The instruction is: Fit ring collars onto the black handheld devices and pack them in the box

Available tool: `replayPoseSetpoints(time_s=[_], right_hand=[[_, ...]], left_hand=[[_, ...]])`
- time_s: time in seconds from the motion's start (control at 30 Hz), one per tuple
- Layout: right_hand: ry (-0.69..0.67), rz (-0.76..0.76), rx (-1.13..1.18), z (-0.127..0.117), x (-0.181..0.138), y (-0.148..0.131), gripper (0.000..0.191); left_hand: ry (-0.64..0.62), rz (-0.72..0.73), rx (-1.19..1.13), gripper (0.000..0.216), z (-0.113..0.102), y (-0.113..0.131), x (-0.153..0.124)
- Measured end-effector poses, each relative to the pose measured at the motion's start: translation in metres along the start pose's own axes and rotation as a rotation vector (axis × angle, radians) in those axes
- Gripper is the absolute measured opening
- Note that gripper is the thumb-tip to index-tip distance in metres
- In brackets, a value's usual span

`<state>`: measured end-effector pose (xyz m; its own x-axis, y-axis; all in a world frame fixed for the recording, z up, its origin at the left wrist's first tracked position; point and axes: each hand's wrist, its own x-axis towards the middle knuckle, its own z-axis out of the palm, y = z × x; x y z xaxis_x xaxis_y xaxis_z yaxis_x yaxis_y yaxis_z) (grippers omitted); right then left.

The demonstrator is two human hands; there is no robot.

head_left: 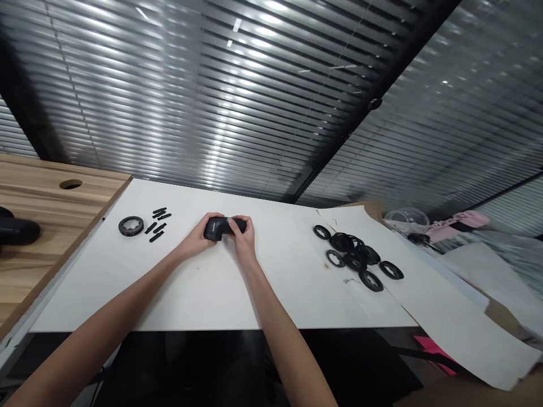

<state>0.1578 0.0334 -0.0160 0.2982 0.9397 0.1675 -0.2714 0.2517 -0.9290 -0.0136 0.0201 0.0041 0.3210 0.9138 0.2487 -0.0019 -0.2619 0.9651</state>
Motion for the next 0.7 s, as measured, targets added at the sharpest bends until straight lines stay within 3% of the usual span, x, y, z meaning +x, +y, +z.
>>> replayPoseSetpoints(time_s=[0.7], right_hand=[[-0.038,-0.015,-0.243,0.004,-0.006,-0.015,0.056]], left_hand=[[-0.018,0.019,0.026,0.072,0.004,-0.009,0.002]])
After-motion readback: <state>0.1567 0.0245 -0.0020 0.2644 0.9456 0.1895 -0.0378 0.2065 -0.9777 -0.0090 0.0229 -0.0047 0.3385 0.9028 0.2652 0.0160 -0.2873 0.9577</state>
